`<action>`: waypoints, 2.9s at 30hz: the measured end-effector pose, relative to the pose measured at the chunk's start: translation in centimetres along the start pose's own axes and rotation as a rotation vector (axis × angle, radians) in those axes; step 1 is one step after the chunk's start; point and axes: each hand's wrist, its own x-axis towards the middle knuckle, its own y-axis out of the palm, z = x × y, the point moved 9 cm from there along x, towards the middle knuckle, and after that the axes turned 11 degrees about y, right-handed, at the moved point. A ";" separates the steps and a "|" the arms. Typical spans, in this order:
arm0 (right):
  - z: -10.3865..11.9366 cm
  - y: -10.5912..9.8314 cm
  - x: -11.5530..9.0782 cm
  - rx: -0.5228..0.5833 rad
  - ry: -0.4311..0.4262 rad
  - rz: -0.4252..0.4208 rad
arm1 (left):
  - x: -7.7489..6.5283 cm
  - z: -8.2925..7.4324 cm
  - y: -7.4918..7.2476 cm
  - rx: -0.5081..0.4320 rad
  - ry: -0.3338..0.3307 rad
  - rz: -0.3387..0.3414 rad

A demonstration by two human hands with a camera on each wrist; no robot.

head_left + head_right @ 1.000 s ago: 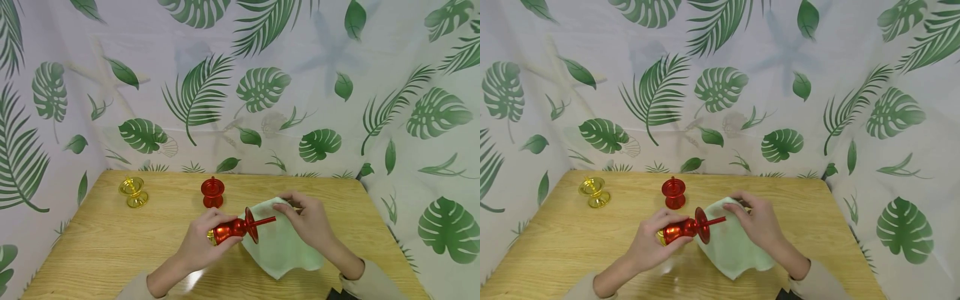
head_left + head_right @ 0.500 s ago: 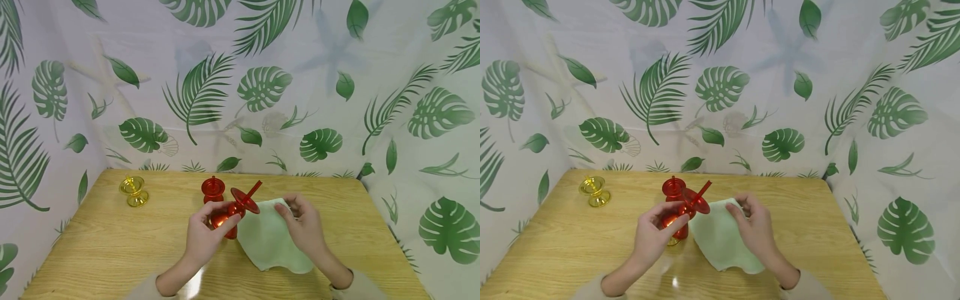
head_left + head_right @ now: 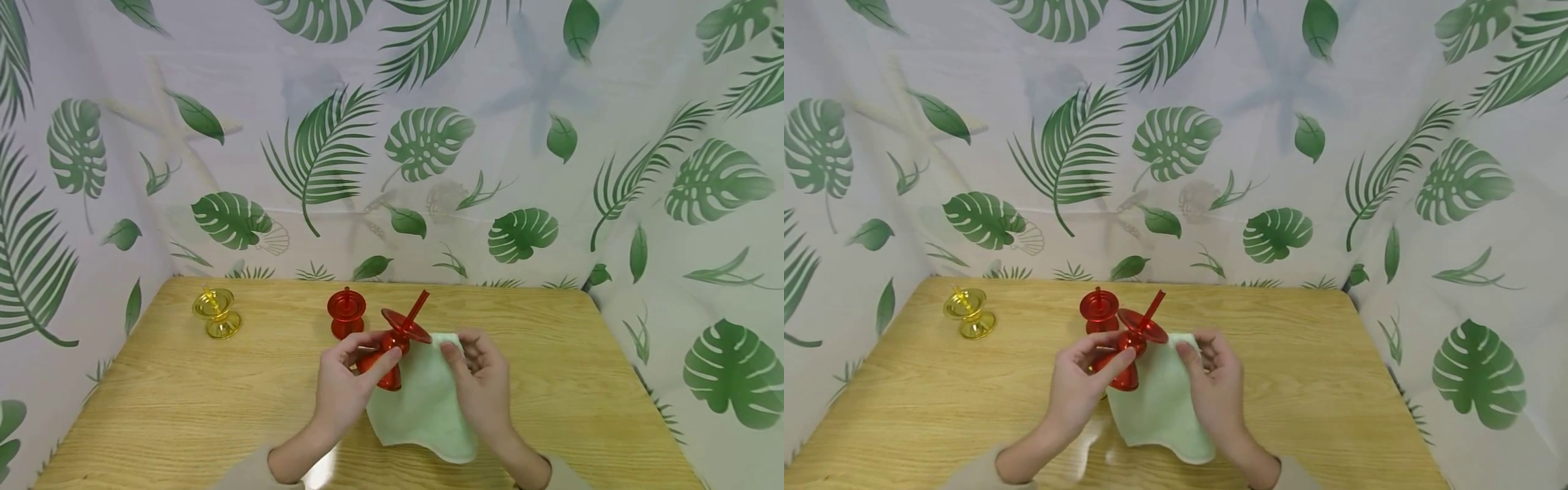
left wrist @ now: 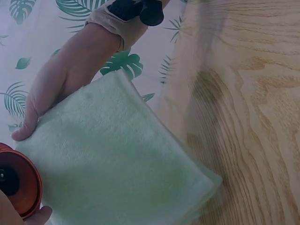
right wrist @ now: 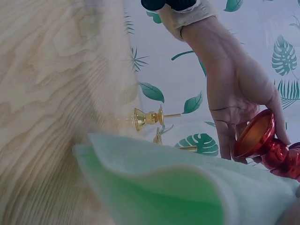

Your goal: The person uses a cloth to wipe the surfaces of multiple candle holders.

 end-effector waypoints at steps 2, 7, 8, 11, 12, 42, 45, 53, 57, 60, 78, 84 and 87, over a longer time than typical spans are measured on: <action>0.0 -0.1 0.0 0.011 0.017 -0.001 | -0.1 0.1 0.0 0.010 -0.018 0.013; -0.1 -0.2 -0.1 0.042 0.049 0.007 | -0.1 0.3 0.3 0.009 -0.057 0.068; 0.0 -0.2 -0.1 0.049 0.051 0.009 | -0.1 0.3 0.4 0.008 -0.060 0.085; 0.1 -0.3 -0.2 0.072 0.047 0.016 | 0.0 0.2 0.7 0.002 -0.048 0.142; 0.2 -0.3 -0.2 0.081 0.045 0.019 | 0.1 0.2 0.8 -0.006 -0.044 0.161; 2.5 0.4 -2.4 0.168 -0.306 0.263 | 0.4 0.8 1.5 -0.013 -0.065 0.312; 3.2 0.0 -2.4 0.196 -0.350 0.265 | 0.5 0.8 1.4 -0.011 -0.070 0.308; 4.4 -1.1 -2.8 0.193 -0.375 0.244 | 0.7 0.6 1.4 0.006 -0.076 0.300; 5.2 -1.5 -3.3 0.209 -0.418 0.269 | 0.7 0.5 1.4 0.009 -0.079 0.292; 5.6 -1.5 -3.5 0.222 -0.432 0.283 | 0.7 0.5 1.3 0.009 -0.078 0.287; 3.4 -0.2 -3.2 0.094 -0.343 0.136 | 0.1 0.1 1.8 0.050 -0.060 0.274; 2.6 -0.5 -2.7 0.077 -0.273 0.100 | -0.1 -0.2 1.7 0.050 -0.074 0.278; 2.6 -0.4 -2.5 0.103 -0.290 0.113 | 0.0 -0.2 1.6 0.007 -0.094 0.266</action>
